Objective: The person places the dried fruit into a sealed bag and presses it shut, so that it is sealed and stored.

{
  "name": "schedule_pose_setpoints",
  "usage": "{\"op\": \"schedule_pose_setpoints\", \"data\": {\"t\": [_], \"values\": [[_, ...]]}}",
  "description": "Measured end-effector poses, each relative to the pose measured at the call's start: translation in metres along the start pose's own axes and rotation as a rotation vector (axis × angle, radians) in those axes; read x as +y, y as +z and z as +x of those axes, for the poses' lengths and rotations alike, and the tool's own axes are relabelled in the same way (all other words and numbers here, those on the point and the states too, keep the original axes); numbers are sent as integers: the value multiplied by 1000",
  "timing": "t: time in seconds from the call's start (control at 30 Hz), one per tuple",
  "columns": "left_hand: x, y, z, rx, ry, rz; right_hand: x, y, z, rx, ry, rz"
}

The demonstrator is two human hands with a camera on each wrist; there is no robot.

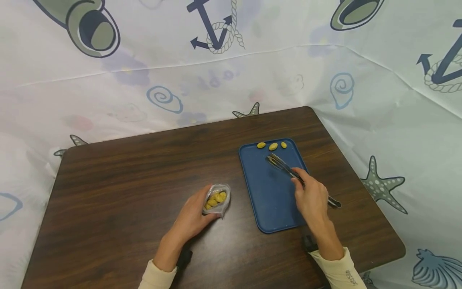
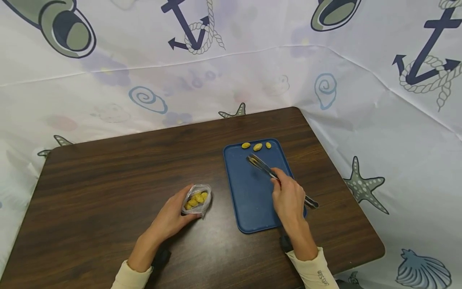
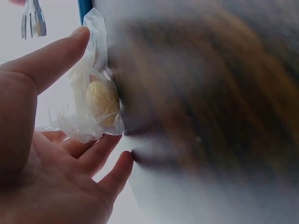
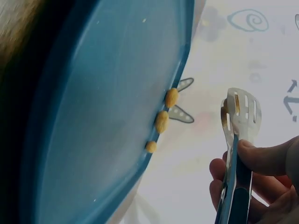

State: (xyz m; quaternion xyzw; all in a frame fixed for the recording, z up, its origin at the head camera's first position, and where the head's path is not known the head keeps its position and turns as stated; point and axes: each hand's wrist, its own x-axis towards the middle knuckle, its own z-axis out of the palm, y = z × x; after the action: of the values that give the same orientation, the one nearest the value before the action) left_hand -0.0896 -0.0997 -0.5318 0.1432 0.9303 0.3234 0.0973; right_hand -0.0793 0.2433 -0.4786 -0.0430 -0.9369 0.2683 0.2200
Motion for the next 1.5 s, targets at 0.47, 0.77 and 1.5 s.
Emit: {"op": "schedule_pose_setpoints", "data": {"t": [0.47,0.77,1.5], "values": [[1,0,-1,3,-1,1,-7,5,-5,-17,-62,32],[0,1,0,-2,-3,3,-12,6,-6,-35,-105,46],[-4,-2,3,-12,6,0,-28,13,-6,-133,-143,64]]}}
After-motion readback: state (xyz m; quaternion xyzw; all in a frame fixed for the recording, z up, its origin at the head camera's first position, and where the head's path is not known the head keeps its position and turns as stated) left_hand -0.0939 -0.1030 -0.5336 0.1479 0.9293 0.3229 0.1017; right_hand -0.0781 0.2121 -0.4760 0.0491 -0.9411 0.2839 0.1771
